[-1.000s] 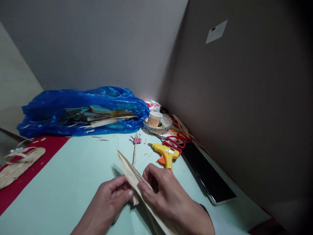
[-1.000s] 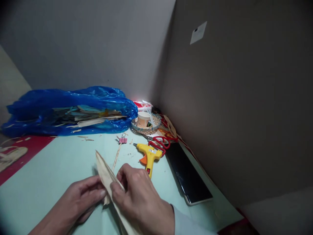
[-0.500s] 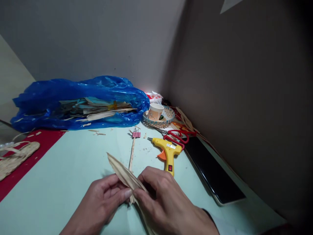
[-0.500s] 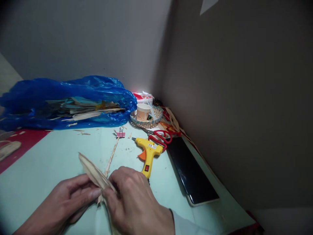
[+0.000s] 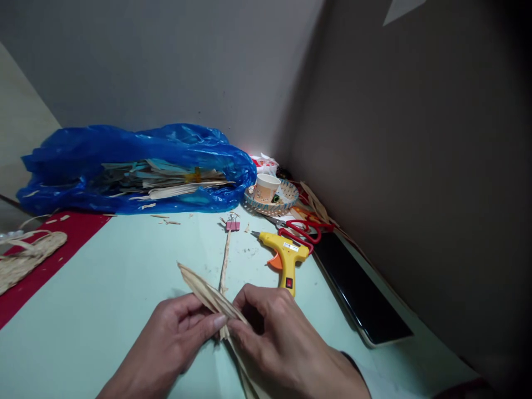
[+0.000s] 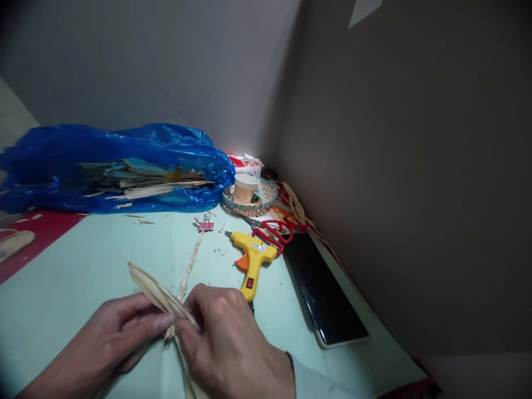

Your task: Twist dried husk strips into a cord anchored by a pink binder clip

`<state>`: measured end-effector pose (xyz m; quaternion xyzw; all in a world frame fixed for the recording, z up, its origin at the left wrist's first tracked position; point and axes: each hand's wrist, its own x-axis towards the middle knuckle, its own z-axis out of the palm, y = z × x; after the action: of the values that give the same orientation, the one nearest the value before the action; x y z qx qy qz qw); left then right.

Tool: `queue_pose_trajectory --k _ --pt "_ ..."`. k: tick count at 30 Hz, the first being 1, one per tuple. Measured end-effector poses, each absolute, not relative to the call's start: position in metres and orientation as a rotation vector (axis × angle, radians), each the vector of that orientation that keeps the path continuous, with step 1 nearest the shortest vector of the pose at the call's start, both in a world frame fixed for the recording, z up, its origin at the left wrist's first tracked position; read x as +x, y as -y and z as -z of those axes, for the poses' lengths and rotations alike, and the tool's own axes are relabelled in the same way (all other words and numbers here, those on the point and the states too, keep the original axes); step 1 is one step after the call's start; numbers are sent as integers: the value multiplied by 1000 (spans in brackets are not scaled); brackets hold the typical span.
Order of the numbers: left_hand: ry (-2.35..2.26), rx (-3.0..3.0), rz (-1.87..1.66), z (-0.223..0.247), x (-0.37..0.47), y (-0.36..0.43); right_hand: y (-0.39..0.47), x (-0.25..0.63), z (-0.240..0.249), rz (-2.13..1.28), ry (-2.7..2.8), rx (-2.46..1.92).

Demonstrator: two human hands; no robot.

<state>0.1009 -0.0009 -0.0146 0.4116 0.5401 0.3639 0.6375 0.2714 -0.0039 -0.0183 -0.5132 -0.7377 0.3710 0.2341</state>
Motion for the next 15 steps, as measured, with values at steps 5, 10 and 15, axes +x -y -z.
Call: queue_pose_trajectory --k 5,10,15 --pt "-1203 951 -826 21 96 -2 7 270 9 -1032 2033 -1432" --pt "-1148 997 -777 28 92 -5 9 266 9 -990 2027 -1499" --pt "-1126 1052 -786 23 92 -3 9 264 10 -991 2022 -1468"
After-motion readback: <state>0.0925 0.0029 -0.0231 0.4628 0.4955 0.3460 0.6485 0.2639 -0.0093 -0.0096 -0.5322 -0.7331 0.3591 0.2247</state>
